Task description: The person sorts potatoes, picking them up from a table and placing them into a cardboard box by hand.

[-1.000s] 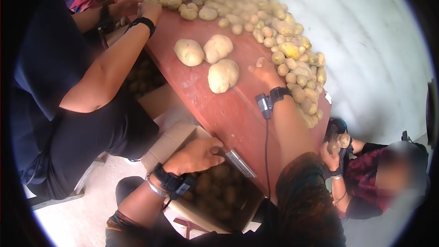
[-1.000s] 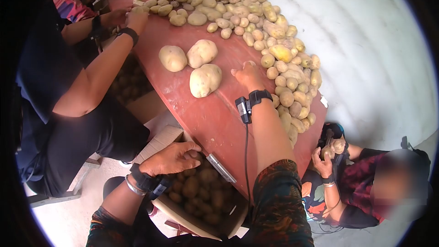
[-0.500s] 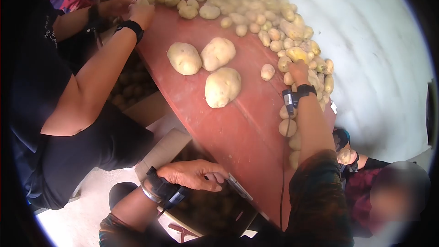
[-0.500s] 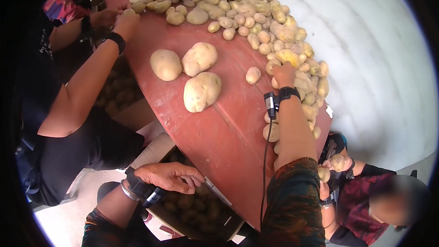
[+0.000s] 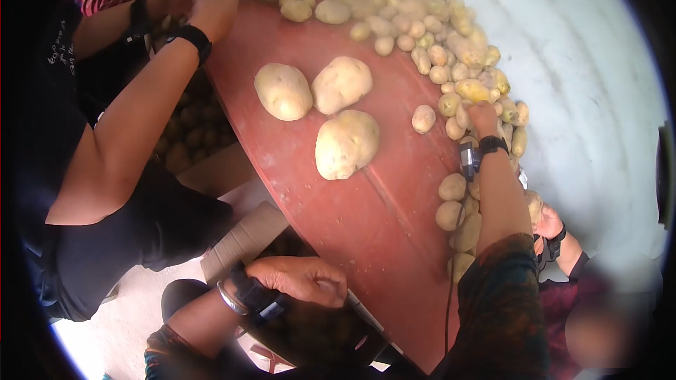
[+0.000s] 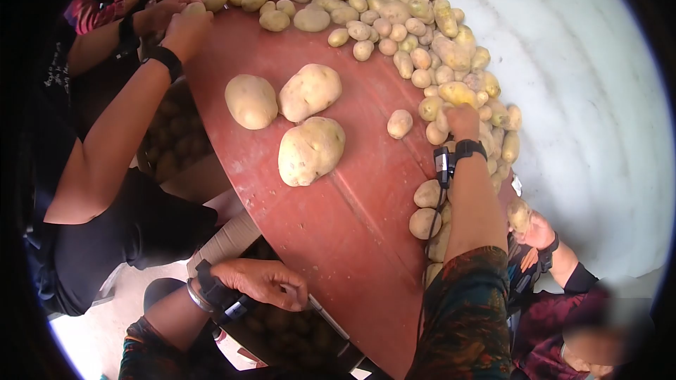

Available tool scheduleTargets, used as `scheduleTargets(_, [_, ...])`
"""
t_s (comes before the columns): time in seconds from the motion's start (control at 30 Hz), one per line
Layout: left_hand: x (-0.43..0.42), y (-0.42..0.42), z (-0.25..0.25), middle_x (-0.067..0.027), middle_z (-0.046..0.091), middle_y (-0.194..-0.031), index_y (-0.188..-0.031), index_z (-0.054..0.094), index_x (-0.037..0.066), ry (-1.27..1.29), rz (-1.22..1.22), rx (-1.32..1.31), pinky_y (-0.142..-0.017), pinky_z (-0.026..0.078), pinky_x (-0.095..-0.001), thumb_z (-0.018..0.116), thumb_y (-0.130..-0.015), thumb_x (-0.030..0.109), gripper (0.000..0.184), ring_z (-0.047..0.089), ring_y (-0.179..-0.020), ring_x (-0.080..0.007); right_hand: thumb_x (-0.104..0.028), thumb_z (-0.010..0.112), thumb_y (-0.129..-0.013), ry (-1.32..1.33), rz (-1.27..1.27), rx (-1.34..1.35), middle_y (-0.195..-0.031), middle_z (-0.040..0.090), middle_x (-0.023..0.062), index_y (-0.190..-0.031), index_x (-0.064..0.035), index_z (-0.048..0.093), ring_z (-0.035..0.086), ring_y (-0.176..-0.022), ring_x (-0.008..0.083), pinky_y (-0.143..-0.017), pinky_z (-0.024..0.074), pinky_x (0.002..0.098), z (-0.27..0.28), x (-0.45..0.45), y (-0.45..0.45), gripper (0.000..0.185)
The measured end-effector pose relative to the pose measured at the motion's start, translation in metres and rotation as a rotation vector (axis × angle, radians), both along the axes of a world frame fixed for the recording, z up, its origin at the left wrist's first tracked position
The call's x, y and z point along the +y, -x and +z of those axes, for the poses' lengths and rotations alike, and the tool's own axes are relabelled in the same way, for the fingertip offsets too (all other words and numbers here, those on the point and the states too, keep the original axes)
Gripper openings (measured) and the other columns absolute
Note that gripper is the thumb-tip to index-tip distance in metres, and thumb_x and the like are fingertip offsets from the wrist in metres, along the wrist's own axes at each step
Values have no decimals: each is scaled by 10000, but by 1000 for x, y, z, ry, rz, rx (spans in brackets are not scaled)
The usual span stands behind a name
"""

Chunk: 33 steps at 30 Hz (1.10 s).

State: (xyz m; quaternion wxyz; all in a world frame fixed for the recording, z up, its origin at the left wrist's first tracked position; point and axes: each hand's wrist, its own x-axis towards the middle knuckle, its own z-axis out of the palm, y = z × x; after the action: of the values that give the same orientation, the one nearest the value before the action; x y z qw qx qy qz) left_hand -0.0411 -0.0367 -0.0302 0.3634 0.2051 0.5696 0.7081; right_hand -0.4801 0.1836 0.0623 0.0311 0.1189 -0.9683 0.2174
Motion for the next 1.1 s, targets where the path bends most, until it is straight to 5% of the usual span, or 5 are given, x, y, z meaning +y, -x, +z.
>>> scheduleTargets(0.2, [1,0,0,20,513,-711,-851,589,8,-18,44,39,-639,405,-249,593,-862,227,219,458,-721,-53,-283,684,-660,3,100,351,-909,616,245,-985,38,559,596,-885,378,-786,454,412,-16,-34,-32,474])
scheduleTargets(0.37, [1,0,2,49,523,-738,-871,577,16,9,42,107,-631,391,-219,575,-891,205,190,449,-713,-25,-248,676,-665,273,189,107,-1013,604,231,-1136,16,493,574,-980,367,-829,448,389,-28,-78,-43,570])
scheduleTargets(0.77, [-9,-9,10,22,547,-745,-822,571,29,47,99,314,-652,419,-256,595,-865,195,173,482,-733,-51,-241,667,-692,-179,449,391,-1170,574,128,-1219,-178,523,534,-1089,312,-920,432,417,-65,-100,-97,550])
scheduleTargets(0.97, [-25,-20,26,-18,610,-854,-939,599,48,168,840,108,-666,457,-228,549,-835,230,215,565,-799,-89,-153,653,-688,-177,535,115,-882,616,96,-1135,-99,545,596,-788,220,-697,472,331,-41,-70,-199,463])
scheduleTargets(1.1, [-20,-37,38,-52,612,-872,-972,603,24,250,959,101,-717,461,-247,551,-843,262,276,572,-826,-118,-64,616,-697,463,672,-503,-949,584,48,-1229,-89,501,550,-858,149,-756,453,270,-4,-45,-323,546])
